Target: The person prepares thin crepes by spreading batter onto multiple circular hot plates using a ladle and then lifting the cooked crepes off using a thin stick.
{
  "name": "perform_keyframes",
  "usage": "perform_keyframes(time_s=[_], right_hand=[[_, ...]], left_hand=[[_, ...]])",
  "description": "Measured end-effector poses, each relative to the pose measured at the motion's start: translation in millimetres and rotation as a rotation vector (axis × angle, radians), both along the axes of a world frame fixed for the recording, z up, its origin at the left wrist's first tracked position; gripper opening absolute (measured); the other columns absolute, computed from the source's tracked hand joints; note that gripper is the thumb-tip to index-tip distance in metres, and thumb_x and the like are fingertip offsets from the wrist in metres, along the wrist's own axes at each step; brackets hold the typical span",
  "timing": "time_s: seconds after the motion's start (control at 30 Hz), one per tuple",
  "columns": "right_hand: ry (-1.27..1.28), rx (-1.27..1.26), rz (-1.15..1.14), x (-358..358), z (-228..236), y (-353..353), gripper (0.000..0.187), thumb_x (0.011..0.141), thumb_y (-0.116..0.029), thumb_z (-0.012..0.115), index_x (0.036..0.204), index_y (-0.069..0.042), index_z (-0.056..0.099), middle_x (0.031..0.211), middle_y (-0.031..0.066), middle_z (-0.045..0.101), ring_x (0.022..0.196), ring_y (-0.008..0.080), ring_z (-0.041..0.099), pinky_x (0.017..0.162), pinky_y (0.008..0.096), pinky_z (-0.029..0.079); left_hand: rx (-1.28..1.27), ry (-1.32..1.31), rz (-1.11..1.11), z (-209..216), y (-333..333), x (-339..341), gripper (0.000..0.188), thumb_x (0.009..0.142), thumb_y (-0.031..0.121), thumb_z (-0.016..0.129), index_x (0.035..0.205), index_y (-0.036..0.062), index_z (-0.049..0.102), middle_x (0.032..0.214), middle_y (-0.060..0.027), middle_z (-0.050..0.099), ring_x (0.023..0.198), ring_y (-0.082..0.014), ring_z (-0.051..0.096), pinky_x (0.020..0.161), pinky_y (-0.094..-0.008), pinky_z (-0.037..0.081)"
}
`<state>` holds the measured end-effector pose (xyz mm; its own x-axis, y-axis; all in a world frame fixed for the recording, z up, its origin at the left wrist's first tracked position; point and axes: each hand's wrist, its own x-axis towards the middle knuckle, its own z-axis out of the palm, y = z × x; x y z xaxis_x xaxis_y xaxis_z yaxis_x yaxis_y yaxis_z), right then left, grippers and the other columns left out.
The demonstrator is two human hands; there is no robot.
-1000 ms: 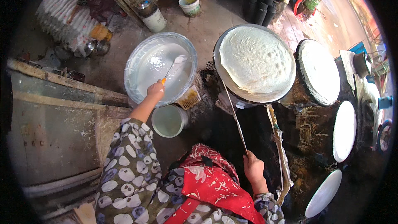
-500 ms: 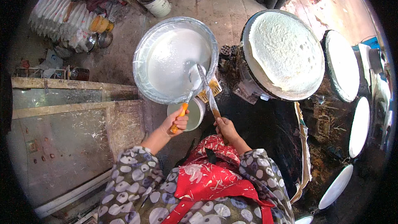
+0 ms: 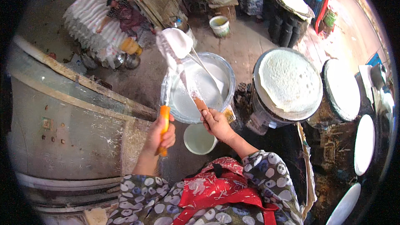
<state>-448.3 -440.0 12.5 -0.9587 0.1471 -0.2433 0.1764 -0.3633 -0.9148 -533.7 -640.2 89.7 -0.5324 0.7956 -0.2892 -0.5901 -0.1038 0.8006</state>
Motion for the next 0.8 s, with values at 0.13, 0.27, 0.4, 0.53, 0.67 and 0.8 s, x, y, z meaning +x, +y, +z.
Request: perform_keyframes(time_s=[0.13, 0.27, 0.4, 0.53, 0.67, 0.8], right_hand=[[0.322, 0.967, -0.194, 8.8, -17.2, -7.0, 0.029, 0.093, -0.027, 0.048, 0.080, -0.002, 0.053, 0.059, 0.0170, 0.057, 0.056, 0.0329, 0.059, 0.051, 0.0423, 0.043], [0.116, 0.887, -0.113, 45.2, -51.4, -5.5, 0.028, 0.091, -0.028, 0.051, 0.082, -0.001, 0.055, 0.066, 0.0227, 0.058, 0.066, 0.0410, 0.058, 0.057, 0.0475, 0.044], [-0.093, 0.586, -0.331, 88.6, -95.7, 6.2, 0.030, 0.094, -0.026, 0.048, 0.082, 0.000, 0.054, 0.057, 0.0124, 0.053, 0.050, 0.0224, 0.055, 0.049, 0.0362, 0.043], [-0.268, 0.486, -0.347, 117.6, -81.7, 14.9, 0.029, 0.096, -0.023, 0.046, 0.078, -0.001, 0.054, 0.053, 0.0019, 0.048, 0.047, 0.0089, 0.047, 0.044, 0.0265, 0.038], [-0.276, 0.440, -0.418, 118.0, -85.5, 17.5, 0.029, 0.096, -0.023, 0.046, 0.078, -0.001, 0.053, 0.053, 0.0008, 0.047, 0.045, 0.0084, 0.045, 0.043, 0.0257, 0.036], [-0.274, 0.313, -0.473, 113.0, -74.2, 19.3, 0.029, 0.096, -0.024, 0.047, 0.077, -0.003, 0.052, 0.052, -0.0017, 0.044, 0.044, 0.0060, 0.041, 0.041, 0.0232, 0.032]], left_hand=[[-0.286, 0.231, 0.253, -79.9, -15.7, -10.8, 0.026, 0.097, 0.033, 0.042, 0.106, 0.0083, 0.045, 0.059, 0.0024, 0.040, 0.040, -0.0059, 0.035, 0.039, -0.0220, 0.033], [-0.056, -0.497, 0.320, -127.2, -6.3, -38.7, 0.028, 0.095, 0.034, 0.048, 0.102, 0.0068, 0.045, 0.053, 0.0022, 0.038, 0.039, -0.0083, 0.036, 0.039, -0.0237, 0.034], [-0.393, 0.155, 0.304, -165.8, -5.1, -25.0, 0.030, 0.093, 0.036, 0.051, 0.095, 0.0068, 0.044, 0.051, 0.0006, 0.040, 0.038, -0.0103, 0.040, 0.038, -0.0255, 0.037], [-0.429, 0.164, 0.295, -197.3, 9.8, -54.0, 0.027, 0.092, 0.032, 0.053, 0.095, 0.0078, 0.043, 0.055, -0.0001, 0.042, 0.041, -0.0103, 0.041, 0.039, -0.0264, 0.038], [-0.043, -0.431, 0.173, -157.3, 37.6, -107.9, 0.025, 0.093, 0.032, 0.051, 0.096, 0.0087, 0.045, 0.058, 0.0028, 0.040, 0.045, -0.0072, 0.041, 0.041, -0.0228, 0.034], [0.066, -0.262, 0.010, -56.5, 39.3, -121.3, 0.026, 0.095, 0.034, 0.047, 0.100, 0.0081, 0.047, 0.058, 0.0048, 0.040, 0.041, -0.0049, 0.039, 0.037, -0.0205, 0.032]])
